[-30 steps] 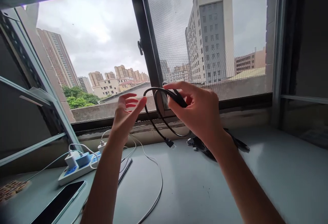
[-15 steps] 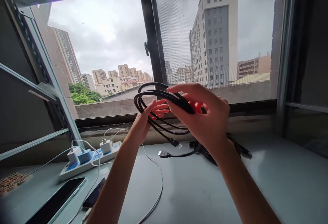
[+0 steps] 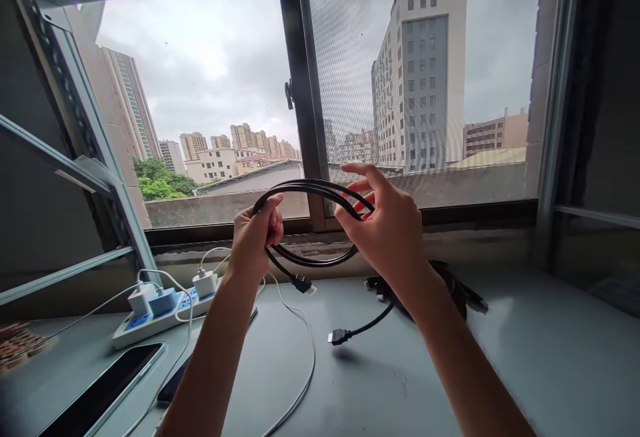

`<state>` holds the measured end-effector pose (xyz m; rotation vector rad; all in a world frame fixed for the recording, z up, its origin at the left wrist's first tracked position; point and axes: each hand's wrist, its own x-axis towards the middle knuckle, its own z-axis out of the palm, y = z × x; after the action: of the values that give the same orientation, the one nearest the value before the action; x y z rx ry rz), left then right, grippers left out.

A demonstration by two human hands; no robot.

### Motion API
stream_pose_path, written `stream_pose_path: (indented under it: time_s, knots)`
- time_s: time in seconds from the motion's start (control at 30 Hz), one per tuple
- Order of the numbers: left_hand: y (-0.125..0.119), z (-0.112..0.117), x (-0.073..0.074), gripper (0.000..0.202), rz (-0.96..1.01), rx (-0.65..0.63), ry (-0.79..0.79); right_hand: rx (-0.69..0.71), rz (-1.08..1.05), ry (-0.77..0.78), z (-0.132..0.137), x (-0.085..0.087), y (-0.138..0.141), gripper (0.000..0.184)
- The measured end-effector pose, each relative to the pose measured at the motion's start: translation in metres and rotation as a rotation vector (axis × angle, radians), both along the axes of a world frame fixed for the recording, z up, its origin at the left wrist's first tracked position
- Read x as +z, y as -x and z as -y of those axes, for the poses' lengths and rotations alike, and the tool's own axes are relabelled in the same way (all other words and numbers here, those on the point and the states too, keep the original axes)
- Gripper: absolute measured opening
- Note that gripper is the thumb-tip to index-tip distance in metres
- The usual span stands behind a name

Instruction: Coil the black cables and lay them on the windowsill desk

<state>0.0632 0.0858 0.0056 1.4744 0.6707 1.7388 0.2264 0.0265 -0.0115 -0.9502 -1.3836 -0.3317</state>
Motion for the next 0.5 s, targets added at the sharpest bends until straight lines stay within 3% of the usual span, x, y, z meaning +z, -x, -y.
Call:
stream_pose_path:
  time_s: [0.13, 0.3, 0.37, 0.5]
  knots:
    - [-0.005, 0.01, -0.001, 0.042, -0.246, 0.149, -0.164, 0.105, 0.023, 0.1, 0.003, -0.002, 0.017, 0.034]
    - [-0.012, 0.018, -0.006, 0.044, -0.583, 0.271, -0.265, -0.009, 0.123, 0.103, 0.003, -0.004, 0.024, 0.029]
    - [-0.014, 0.019, -0.008, 0.046, -0.593, 0.256, -0.24, -0.001, 0.113, 0.105, 0.003, -0.003, 0.019, 0.024]
    - [-0.016, 0.018, -0.008, 0.048, -0.446, 0.106, -0.174, 0.13, 0.011, 0.139, 0.007, 0.002, 0.011, 0.022]
